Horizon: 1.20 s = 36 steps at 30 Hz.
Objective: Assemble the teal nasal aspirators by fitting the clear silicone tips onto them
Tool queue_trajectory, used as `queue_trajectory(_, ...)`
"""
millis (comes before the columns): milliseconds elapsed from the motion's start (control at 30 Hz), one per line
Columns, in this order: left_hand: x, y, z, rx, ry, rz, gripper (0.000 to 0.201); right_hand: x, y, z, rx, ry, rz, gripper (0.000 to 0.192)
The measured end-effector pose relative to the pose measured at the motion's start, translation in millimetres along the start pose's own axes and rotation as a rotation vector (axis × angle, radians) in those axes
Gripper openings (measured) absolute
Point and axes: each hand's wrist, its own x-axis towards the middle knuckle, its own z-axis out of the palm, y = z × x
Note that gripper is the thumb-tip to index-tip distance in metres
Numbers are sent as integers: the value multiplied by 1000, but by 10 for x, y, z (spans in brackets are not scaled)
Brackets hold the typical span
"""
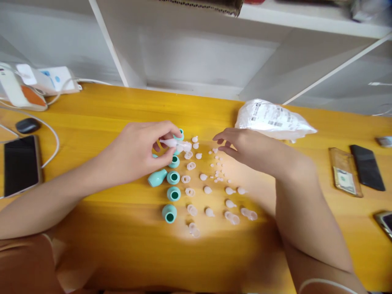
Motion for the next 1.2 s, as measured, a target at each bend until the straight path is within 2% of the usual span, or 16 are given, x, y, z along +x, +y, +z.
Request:
queue_trajectory(133, 14, -7, -30, 2, 38, -7, 11, 119, -51, 71, 18, 28, -24, 22)
queue_trajectory(300, 31, -56, -109, -29, 70, -35, 15, 350, -356, 286, 138, 313, -164, 34)
queue_trajectory(367, 24, -72, -144, -38, 94, -36, 15, 420, -444, 395, 162, 357, -229, 38)
queue_trajectory(567, -7, -68, -187, -7, 122, -23, 15, 473, -475, 598, 246, 293, -235, 40)
queue_trajectory(900, 3, -57, -178, -17, 115, -19, 14, 497, -456, 658, 352, 202, -261, 51)
queue_trajectory(1100, -1, -50, -177, -31, 112, -24, 13, 464, -470, 616, 336, 252, -245, 51)
queue_trajectory(1200, -3, -43, -177, -32, 113, -36, 13, 416, -508, 508, 343, 383, -210, 47)
